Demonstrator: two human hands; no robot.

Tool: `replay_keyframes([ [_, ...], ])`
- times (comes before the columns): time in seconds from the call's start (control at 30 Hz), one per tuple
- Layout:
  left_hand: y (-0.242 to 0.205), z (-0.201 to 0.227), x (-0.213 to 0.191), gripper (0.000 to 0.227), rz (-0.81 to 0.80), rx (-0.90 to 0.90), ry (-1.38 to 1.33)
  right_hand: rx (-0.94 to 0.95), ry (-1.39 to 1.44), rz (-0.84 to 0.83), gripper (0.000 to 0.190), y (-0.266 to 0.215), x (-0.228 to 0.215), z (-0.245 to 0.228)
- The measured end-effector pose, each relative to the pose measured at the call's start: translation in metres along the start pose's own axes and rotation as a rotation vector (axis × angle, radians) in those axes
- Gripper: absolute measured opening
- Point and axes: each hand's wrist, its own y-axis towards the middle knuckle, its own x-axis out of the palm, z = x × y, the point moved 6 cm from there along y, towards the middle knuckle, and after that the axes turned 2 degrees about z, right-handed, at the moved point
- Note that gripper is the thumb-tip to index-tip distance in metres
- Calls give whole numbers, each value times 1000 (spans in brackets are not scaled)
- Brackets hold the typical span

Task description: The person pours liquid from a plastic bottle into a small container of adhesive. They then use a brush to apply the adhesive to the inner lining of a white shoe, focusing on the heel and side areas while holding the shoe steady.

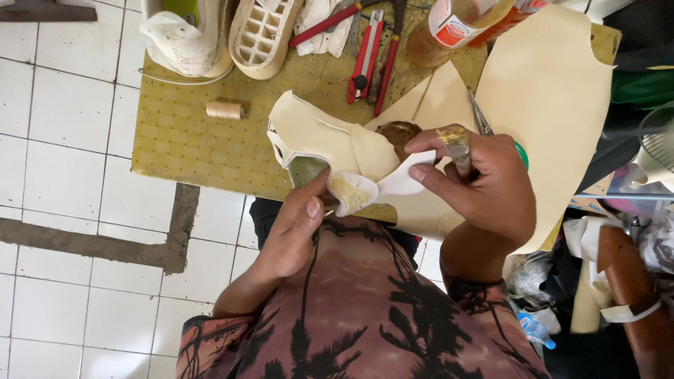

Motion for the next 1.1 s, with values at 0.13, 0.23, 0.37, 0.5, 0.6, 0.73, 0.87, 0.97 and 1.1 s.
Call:
replay_keyframes([
  [0.13, -5, -9, 5, 84, 28, 39, -250, 69, 279, 327, 8, -1, 13, 6],
  [0.23, -4, -29, 6, 81, 68, 158, -287, 64, 619, 543, 16, -3, 33, 27],
  [0.37, -3, -42, 8, 81, 87, 278, -241, 29, 831, 656, 18, -13, 62, 47],
  [0.5, -3, -52, 13, 83, 75, 297, -232, 64, 863, 706, 22, -29, 73, 49],
  [0.6, -5, -61, 14, 82, 97, 320, -218, 80, 849, 637, 26, -27, 69, 30],
  [0.73, -7, -70, 14, 81, 105, 321, -218, 122, 756, 616, 23, -35, 69, 29],
  [0.87, -10, -68, 14, 77, 105, 330, -240, 147, 731, 581, 23, -44, 65, 33],
  [0.97, -10, -56, 15, 76, 105, 325, -242, 189, 692, 582, 23, -50, 61, 33],
  [1.1, -11, -57, 16, 76, 107, 329, -223, 208, 740, 567, 20, -46, 67, 34],
])
